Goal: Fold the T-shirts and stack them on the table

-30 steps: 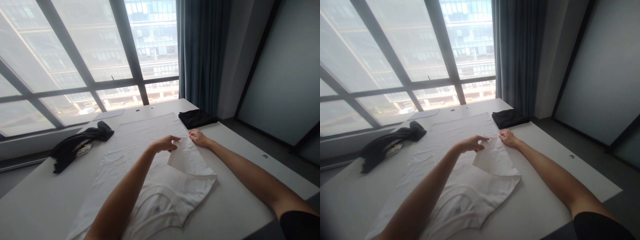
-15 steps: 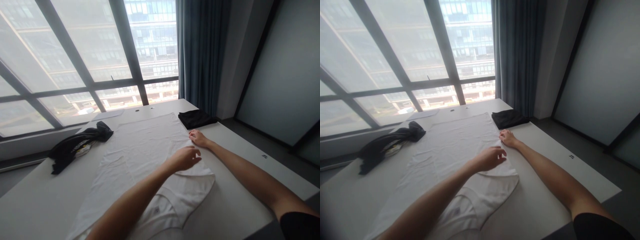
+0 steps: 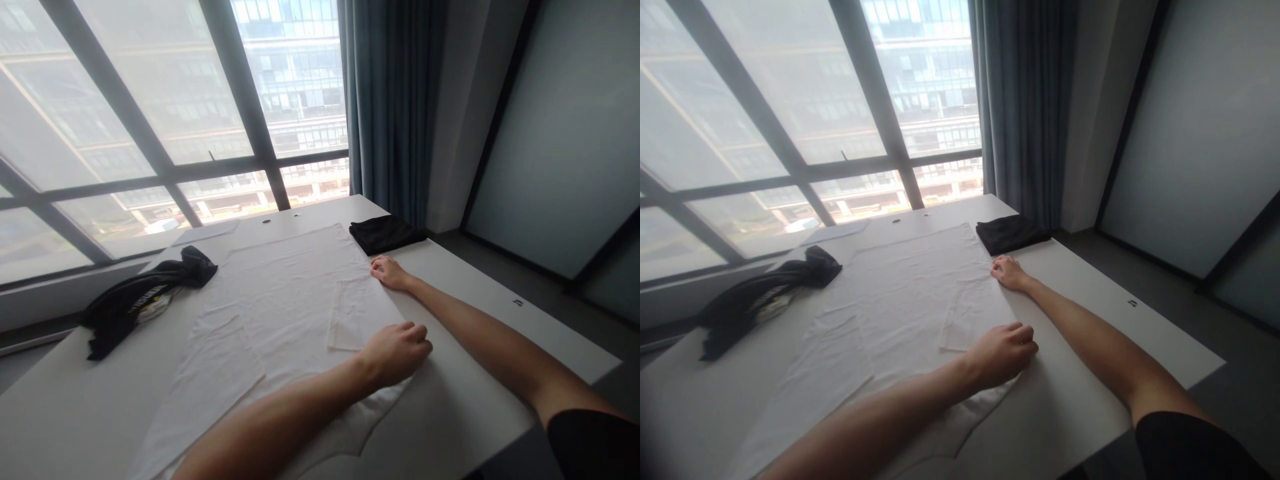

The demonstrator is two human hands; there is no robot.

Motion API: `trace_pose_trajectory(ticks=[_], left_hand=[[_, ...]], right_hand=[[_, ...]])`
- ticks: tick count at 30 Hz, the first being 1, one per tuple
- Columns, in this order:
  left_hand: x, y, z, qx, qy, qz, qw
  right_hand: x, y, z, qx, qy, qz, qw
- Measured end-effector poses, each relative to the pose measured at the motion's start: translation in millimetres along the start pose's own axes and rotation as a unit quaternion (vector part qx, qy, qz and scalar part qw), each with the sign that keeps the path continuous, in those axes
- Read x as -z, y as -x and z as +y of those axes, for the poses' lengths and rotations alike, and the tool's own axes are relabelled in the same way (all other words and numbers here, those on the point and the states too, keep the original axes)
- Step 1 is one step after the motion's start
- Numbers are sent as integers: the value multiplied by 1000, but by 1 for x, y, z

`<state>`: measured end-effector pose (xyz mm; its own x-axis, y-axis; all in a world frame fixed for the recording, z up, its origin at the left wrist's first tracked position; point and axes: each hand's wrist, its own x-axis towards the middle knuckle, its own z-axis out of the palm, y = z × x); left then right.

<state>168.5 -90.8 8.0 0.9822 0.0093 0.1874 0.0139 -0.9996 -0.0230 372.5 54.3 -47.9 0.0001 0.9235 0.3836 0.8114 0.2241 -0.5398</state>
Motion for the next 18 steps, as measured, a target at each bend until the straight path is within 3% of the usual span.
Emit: trace_pose_trajectory(ticks=[7,11,13,15,18], left_hand=[[4,2,-7,5,107,40,993],[5,2,-25,193,114,98,970],[0,4,-36,282,89,94,951],[-7,7,-44,312,79,54,945],[-16,11,-47,305,84,1,948]], right_hand=[[0,-1,4,6,-15,-2,1000],[-2,-2,6,13,-28,9,999],[-3,-2,6,10,-30,12,999],[-3,-3,6,7,-31,13,999],[-3,-3,5,6,-40,20,999]])
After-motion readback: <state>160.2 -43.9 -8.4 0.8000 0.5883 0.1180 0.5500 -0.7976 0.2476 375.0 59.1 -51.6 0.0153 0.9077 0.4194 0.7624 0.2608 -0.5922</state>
